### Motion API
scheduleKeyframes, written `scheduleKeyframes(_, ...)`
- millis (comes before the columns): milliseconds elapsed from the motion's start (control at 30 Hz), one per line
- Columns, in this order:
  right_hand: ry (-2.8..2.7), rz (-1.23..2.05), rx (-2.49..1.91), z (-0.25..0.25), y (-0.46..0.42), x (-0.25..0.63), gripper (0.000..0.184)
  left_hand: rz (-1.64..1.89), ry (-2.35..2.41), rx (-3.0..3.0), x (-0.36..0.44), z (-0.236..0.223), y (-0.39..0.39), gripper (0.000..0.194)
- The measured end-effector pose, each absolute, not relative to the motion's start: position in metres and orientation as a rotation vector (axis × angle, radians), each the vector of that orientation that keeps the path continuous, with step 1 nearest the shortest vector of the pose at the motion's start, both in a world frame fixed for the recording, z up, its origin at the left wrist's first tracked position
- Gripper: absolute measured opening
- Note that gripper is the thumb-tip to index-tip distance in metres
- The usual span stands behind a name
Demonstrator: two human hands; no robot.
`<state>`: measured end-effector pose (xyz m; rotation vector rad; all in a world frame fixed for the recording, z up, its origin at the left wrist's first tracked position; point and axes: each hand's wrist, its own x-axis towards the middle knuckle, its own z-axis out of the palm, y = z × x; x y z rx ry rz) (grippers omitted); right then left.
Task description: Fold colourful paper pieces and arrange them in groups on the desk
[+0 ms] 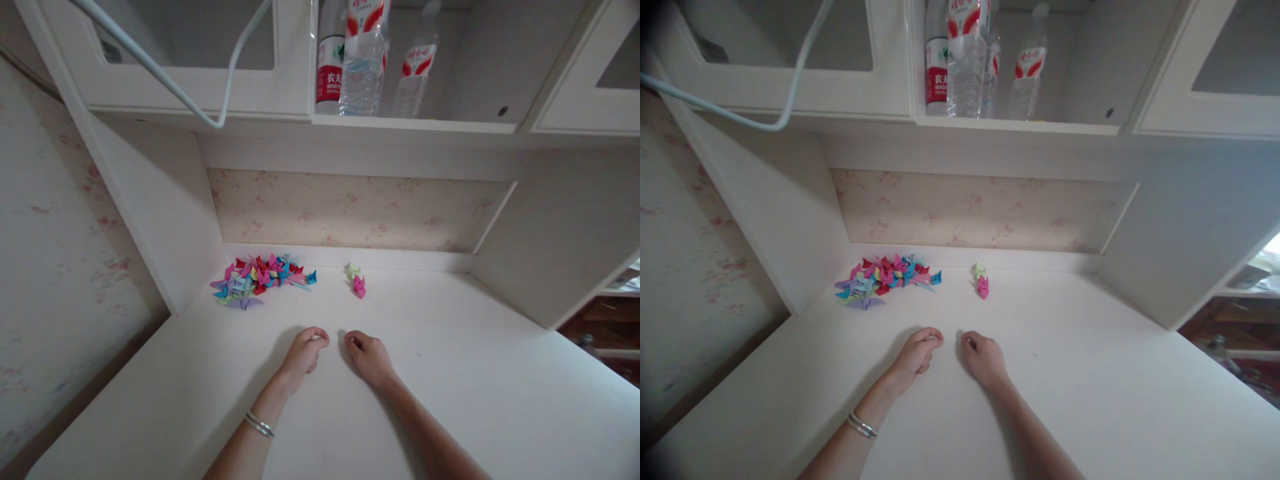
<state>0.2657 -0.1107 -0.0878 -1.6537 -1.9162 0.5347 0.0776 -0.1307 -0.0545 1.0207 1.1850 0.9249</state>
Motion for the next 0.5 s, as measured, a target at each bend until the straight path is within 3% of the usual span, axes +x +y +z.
scheduleKeyframes(500,-1.934,0.576,-1.633,-0.0779,-0.1154,0.2655,0.027,0.939,1.131,0.963,0.0766,-0.0528,-0.1305,0.02)
